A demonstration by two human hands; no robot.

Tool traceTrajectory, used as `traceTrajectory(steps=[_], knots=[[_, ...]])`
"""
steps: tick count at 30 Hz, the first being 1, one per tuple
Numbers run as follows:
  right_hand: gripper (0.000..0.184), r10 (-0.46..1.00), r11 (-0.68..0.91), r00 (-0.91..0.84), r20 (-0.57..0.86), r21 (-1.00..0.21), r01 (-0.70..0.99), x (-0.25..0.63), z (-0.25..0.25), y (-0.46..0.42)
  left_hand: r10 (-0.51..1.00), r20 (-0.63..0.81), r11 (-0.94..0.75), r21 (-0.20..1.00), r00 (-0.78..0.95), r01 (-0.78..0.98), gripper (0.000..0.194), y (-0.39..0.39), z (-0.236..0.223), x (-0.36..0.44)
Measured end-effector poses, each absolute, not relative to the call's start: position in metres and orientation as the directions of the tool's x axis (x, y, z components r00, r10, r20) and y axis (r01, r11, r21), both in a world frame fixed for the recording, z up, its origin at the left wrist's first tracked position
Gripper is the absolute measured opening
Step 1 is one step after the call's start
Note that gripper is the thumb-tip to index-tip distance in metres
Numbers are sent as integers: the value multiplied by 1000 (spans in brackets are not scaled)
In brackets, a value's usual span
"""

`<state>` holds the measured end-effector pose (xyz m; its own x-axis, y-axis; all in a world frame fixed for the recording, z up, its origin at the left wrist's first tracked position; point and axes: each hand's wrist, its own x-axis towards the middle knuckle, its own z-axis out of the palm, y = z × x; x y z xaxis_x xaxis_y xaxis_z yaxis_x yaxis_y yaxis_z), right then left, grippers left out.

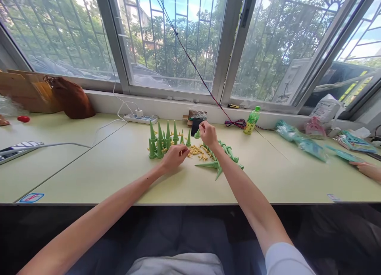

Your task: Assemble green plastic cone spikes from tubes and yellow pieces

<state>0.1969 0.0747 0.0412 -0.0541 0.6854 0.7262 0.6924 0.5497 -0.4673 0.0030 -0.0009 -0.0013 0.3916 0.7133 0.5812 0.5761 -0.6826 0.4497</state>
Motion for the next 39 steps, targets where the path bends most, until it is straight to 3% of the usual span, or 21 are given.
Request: traceTrajectory(steps=[11,30,36,39], knots=[[21,788,554,-215,577,-512,656,191,20,91,702,573,-698,441,422,563,31,-2,-2,4],[21,799,531,-209,564,-500,684,187,22,84,694,560,-711,433,453,553,32,-5,0,4],[48,823,483,-108,557,-589,648,191,27,80,693,551,-715,438,466,545,32,-5,0,4],[50,821,432,-5,571,-617,658,202,27,80,696,550,-712,444,461,545,34,-6,1,5]])
